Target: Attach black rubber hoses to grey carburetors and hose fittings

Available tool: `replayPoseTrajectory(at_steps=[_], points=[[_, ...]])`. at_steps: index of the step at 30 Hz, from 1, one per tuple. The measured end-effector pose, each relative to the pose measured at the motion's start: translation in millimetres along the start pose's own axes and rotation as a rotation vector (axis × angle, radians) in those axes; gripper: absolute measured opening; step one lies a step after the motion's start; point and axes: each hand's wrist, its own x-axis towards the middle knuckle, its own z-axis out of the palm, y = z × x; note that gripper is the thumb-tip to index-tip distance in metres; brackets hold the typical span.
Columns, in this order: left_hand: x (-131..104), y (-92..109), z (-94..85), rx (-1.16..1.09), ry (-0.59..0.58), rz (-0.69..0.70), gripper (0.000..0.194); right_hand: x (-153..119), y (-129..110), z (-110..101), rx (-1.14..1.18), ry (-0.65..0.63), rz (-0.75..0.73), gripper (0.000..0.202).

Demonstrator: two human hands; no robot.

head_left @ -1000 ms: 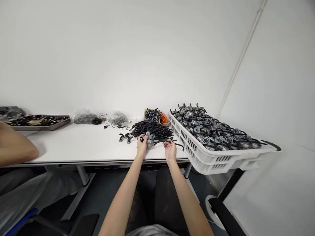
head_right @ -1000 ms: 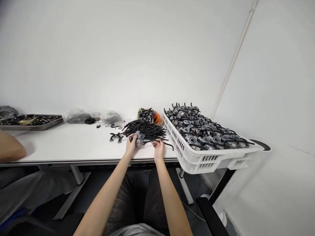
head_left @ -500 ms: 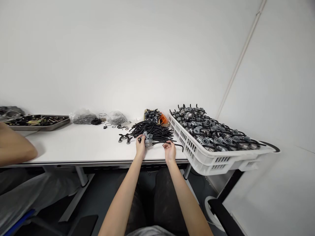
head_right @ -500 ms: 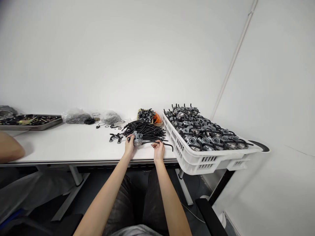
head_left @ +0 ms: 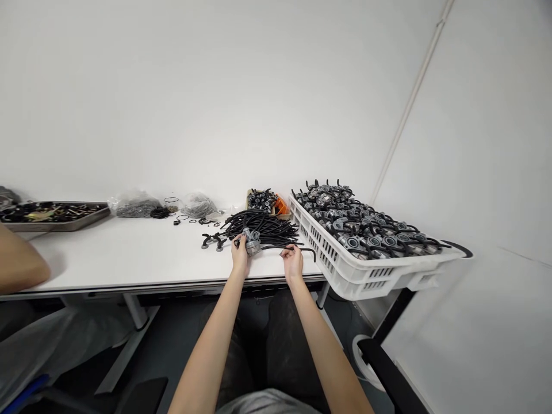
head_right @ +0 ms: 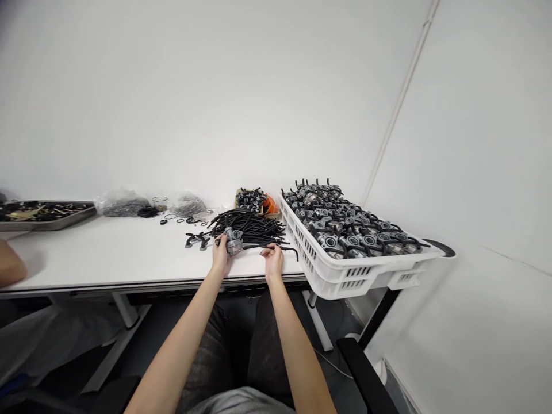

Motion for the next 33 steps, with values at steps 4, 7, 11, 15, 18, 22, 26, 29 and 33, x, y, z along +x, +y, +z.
replayPoseTrajectory(at_steps=[4, 7, 11, 15, 18, 22, 26, 29, 33], points=[[2, 0, -0.4, -0.004, 0.011, -0.004, 0.032, 3, 5, -3, -0.01, 0.008, 0.034, 0.035], [1, 1, 0.0, 0.0, 0.013, -0.014, 0.034, 6, 8, -6, -0.01, 0.015, 0.064, 0.029], [0, 2, 1.0, 0.005, 0.014, -0.018, 0.034, 8, 10, -8, 0.002, 0.015, 0.101, 0.026], [0, 2, 1.8, 0.008, 0.013, -0.021, 0.035, 10, 11, -10, 0.018, -0.008, 0.141, 0.026], [0, 3, 2.1, 0.011, 0.014, -0.02, 0.036, 12, 11, -11, 0.026, -0.023, 0.168, 0.027], [0, 3, 2.0, 0.01, 0.014, -0.017, 0.034, 14, 12, -12, 0.033, -0.021, 0.191, 0.027], [0, 2, 1.3, -0.003, 0.018, -0.018, 0.035, 15, 14, -11, 0.039, -0.008, 0.194, 0.032], [1, 2, 0.8, -0.01, 0.021, -0.019, 0.035, 16, 15, -11, 0.048, 0.0, 0.19, 0.032], [1, 2, 0.9, -0.012, 0.015, -0.027, 0.037, 15, 15, -12, 0.063, -0.007, 0.183, 0.031]])
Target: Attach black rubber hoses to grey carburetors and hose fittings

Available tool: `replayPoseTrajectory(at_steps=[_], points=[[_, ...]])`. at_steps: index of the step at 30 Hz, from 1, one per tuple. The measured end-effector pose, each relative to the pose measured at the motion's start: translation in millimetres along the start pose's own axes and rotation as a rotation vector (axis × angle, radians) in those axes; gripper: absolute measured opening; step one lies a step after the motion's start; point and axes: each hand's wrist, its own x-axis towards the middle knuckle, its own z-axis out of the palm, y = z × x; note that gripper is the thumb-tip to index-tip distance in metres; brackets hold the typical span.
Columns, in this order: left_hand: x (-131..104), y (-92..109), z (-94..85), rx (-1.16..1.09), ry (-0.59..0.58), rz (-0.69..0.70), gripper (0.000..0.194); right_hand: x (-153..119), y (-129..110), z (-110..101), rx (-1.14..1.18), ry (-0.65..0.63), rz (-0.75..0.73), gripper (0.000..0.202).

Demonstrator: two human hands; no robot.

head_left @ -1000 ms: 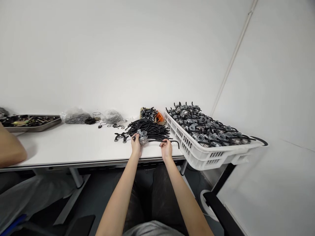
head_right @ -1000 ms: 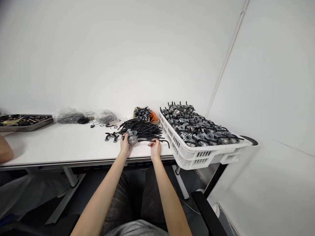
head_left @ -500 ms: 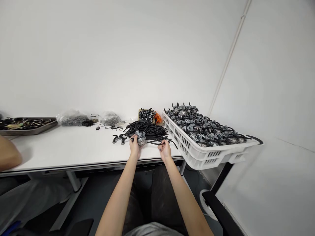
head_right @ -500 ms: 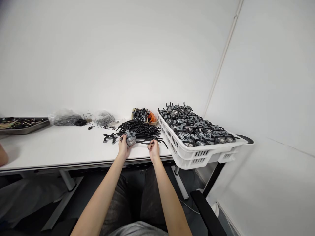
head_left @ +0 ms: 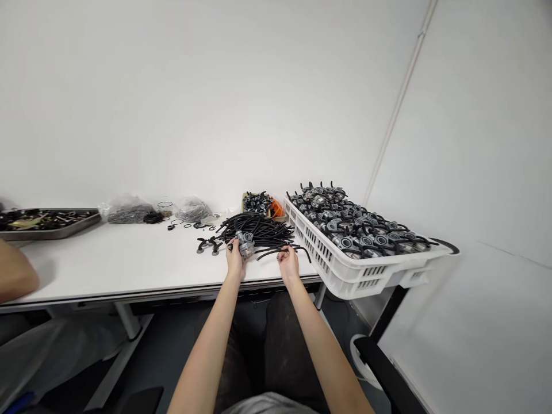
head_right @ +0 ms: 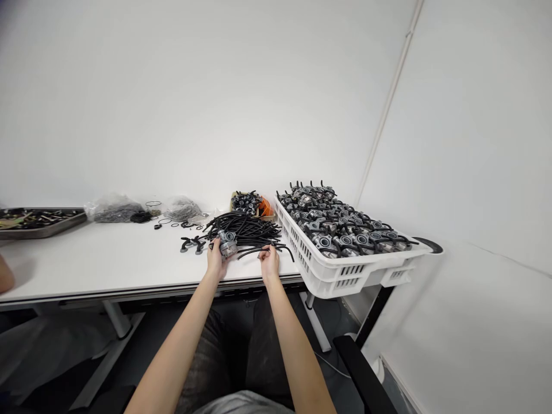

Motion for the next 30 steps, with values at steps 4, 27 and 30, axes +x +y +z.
replayPoseTrajectory(at_steps=[4, 27, 30], points=[[-1.6, 1.0, 0.4, 0.013, -0.001, 0.005, 0.037, -1.6, -1.6, 0.4, 0.02, -0.018, -0.006, 0.028], [-4.2, 2.7, 1.1, 0.059, -0.004, 0.017, 0.037, -5.8, -6.2, 2.8, 0.017, -0.049, 0.015, 0.027], [-4.5, 2.6, 1.5, 0.069, -0.001, 0.019, 0.037, -5.2, -5.4, 2.0, -0.026, -0.048, 0.021, 0.031]])
